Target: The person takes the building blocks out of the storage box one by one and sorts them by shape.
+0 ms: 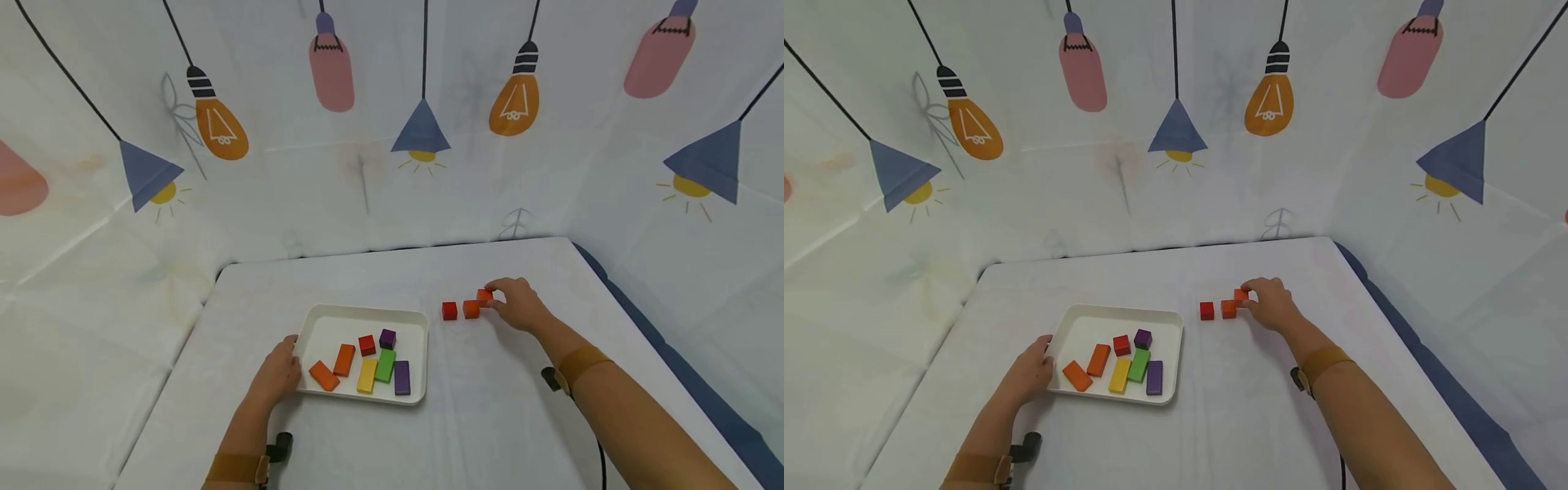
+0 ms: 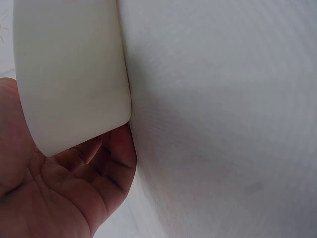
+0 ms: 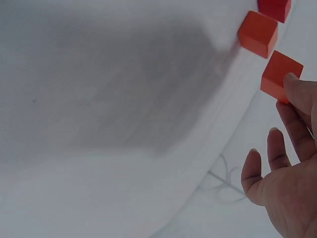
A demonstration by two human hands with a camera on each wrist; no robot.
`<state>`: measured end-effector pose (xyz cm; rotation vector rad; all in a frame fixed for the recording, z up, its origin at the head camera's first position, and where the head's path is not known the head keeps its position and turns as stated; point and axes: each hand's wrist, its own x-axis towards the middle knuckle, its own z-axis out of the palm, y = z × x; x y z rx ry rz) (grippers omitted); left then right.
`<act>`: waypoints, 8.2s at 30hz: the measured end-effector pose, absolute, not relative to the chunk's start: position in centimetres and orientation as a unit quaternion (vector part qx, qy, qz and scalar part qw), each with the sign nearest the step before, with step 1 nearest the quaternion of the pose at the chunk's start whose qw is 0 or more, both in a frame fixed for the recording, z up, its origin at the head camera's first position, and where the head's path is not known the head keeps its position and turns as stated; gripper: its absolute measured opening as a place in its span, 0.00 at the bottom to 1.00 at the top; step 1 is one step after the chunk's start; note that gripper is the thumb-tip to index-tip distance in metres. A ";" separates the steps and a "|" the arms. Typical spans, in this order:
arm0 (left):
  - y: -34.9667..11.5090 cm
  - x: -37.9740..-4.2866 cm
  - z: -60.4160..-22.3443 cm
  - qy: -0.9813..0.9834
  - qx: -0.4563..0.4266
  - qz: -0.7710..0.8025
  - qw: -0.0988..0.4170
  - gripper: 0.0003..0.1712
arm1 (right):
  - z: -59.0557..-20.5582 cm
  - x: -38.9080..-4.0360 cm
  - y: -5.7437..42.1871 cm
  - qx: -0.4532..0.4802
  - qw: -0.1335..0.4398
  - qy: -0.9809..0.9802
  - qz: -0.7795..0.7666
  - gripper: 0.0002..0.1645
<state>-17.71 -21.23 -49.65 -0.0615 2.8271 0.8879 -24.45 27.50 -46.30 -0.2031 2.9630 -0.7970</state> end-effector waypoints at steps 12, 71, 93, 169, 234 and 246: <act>-21.3 -17.8 -49.6 0.948 -0.024 0.304 0.090 0.29 | -47.9 -24.4 29.4 -0.028 0.060 0.967 -0.247 0.24; -21.1 -18.0 -50.0 0.944 -0.054 0.313 0.094 0.30 | -45.5 -24.9 11.2 -0.177 0.090 0.952 -0.235 0.27; -21.5 -17.6 -50.1 0.949 -0.044 0.302 0.083 0.30 | -47.3 -23.2 5.7 -0.246 0.132 0.946 -0.162 0.26; -21.1 -17.9 -50.0 0.950 -0.037 0.299 0.087 0.29 | -47.0 -26.7 26.4 -0.030 0.037 0.970 -0.240 0.24; -21.2 -18.1 -50.3 0.950 -0.043 0.298 0.088 0.30 | -46.1 -26.3 22.4 -0.091 0.077 0.963 -0.244 0.34; -21.2 -18.0 -50.0 0.951 -0.040 0.294 0.088 0.29 | -46.9 -24.7 15.1 -0.162 0.080 0.958 -0.220 0.28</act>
